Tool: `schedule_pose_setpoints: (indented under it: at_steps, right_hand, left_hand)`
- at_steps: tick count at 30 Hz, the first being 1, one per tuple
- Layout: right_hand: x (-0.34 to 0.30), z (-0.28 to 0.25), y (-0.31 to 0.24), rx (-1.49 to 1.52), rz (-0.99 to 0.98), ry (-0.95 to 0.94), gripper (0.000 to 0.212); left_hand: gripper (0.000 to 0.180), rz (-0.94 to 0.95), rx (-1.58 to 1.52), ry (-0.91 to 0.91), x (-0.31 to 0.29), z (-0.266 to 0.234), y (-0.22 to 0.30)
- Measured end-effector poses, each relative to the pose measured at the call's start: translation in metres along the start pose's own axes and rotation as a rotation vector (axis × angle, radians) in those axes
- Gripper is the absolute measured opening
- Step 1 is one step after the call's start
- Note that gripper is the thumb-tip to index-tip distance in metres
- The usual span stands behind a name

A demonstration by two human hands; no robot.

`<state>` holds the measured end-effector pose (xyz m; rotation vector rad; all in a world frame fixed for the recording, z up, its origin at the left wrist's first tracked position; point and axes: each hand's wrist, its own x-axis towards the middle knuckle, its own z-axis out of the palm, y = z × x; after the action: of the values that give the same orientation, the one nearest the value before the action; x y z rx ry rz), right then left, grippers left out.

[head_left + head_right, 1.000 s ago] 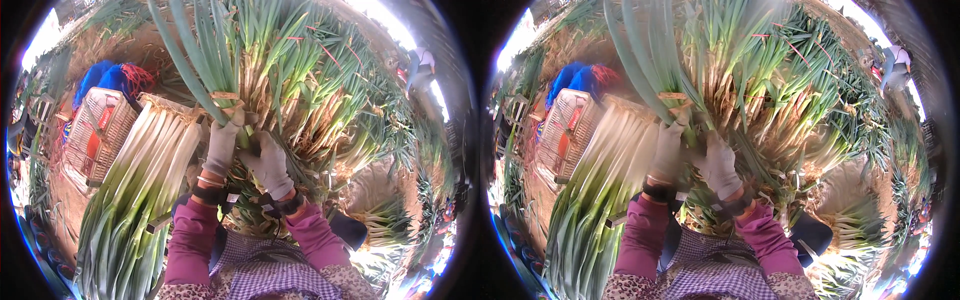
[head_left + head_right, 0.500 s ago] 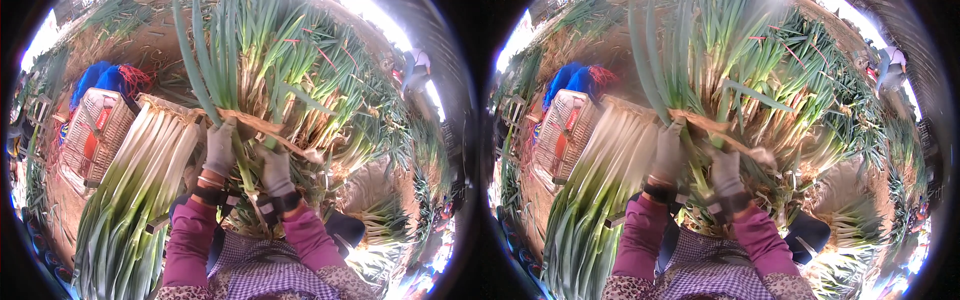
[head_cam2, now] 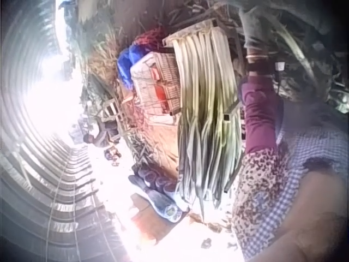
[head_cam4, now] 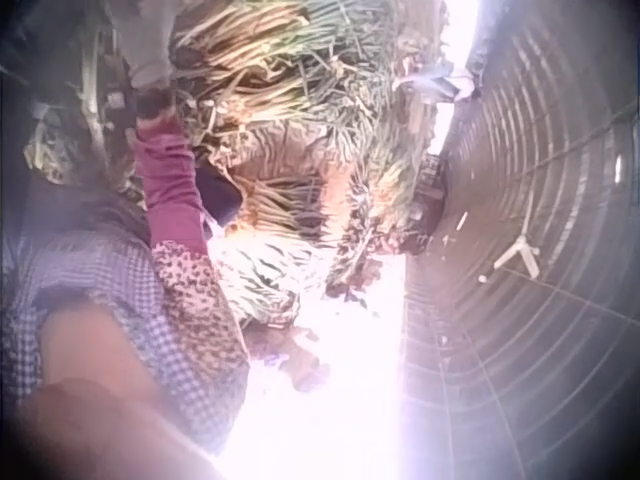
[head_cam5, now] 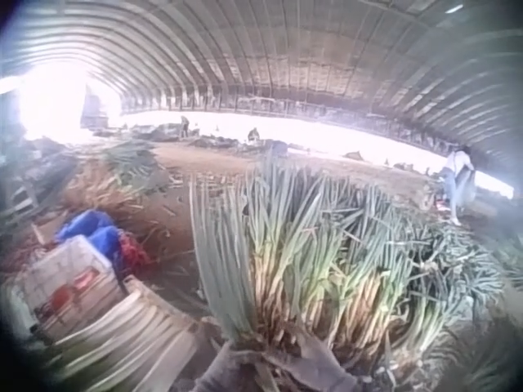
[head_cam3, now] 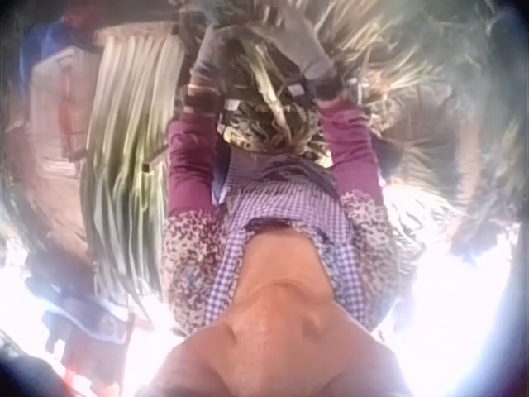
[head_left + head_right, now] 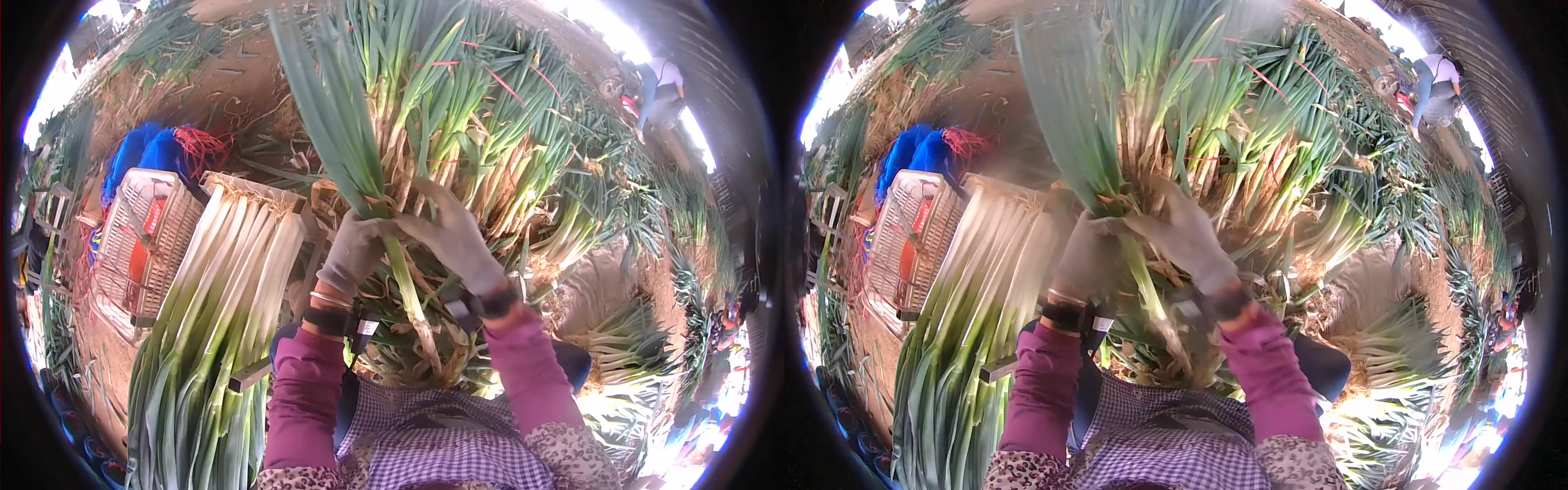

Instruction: The recorder cleans and strips outer leaves from harvested leeks and places the cleaned leeks into a crate.

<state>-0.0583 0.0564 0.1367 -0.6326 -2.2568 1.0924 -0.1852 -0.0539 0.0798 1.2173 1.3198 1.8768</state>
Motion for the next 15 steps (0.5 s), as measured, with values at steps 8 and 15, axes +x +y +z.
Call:
schedule_pose_setpoints:
  at_steps: [8,15]
  right_hand:
    - [-0.016,-0.082,0.109,-0.389,0.59,0.13,0.02]
    - [-0.032,0.008,0.049,0.015,-0.096,-0.183,0.036]
  left_hand:
    - [0.04,-0.45,-0.605,0.179,0.013,-0.006,0.025]
    - [0.054,-0.352,-0.713,0.175,0.01,-0.007,0.025]
